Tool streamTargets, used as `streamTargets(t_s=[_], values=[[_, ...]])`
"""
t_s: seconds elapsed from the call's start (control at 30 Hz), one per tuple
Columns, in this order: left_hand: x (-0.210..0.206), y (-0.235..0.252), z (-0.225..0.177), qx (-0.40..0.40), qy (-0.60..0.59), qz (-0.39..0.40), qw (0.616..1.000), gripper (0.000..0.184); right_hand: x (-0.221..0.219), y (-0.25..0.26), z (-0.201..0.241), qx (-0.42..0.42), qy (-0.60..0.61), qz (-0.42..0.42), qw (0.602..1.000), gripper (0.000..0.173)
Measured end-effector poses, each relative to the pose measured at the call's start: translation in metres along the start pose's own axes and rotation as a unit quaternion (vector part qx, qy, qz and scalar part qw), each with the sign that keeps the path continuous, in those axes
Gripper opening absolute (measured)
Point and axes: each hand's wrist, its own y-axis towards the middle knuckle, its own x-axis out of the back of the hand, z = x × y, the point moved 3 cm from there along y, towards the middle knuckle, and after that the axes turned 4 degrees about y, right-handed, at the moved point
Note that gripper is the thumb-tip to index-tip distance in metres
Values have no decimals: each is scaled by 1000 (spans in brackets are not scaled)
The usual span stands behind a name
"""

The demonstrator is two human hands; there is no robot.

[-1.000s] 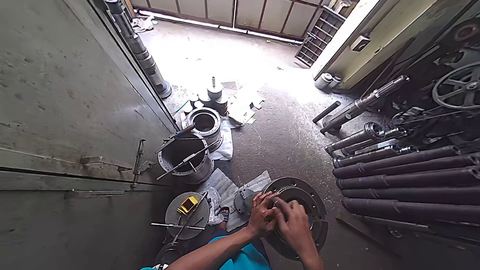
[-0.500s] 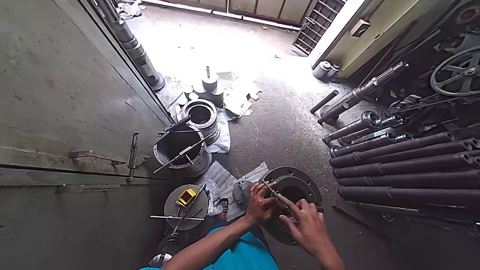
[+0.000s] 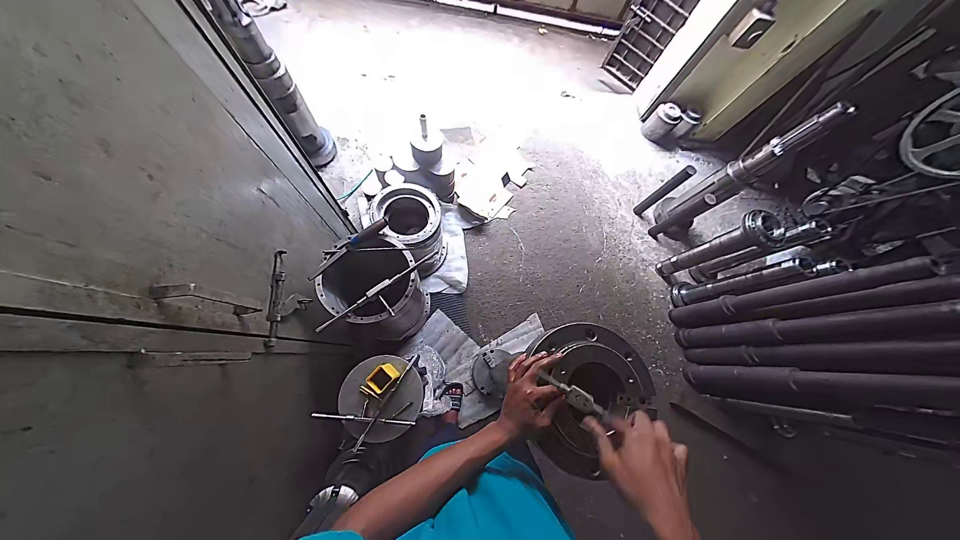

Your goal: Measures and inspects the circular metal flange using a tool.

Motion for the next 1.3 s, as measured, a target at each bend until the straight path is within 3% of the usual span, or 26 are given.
streamTargets(t_s=[0.1,0.2,0.27,0.37,0.47,0.57,0.73,0.83,0.97,1.07,1.13,1.3], values=[[1,3,-1,8,-1,1,1000,25,-3,42,18,19,81,-2,997,61],[5,4,-3,57,-8,20,998,30,-7,25,60,114,48,14,992,51],[4,4,-1,18,0,22,1000,24,-2,3,47,96,-9,26,995,58],[2,0,-1,9,-12,23,1000,24,5,16,9,-10,-3,20,1000,59],[3,3,-2,21,-16,14,1000,28,1,42,34,33,70,24,997,50],[3,4,-1,27,-3,10,1000,25,-4,20,55,113,60,38,991,51],[4,1,-1,-4,-1,22,1000,19,7,21,4,-1,23,-22,999,51],[3,3,-2,4,-10,9,1000,22,-4,39,20,58,83,-24,995,47],[6,4,-8,55,-20,0,998,47,-27,27,22,177,108,-8,978,39],[10,1,-21,-38,24,6,999,22,-31,17,-4,181,204,1,962,44],[18,3,-31,-92,36,11,995,19,-26,10,-6,181,278,-16,943,40],[52,1,-53,-115,32,-5,993,12,-21,-11,10,170,460,-59,870,34]])
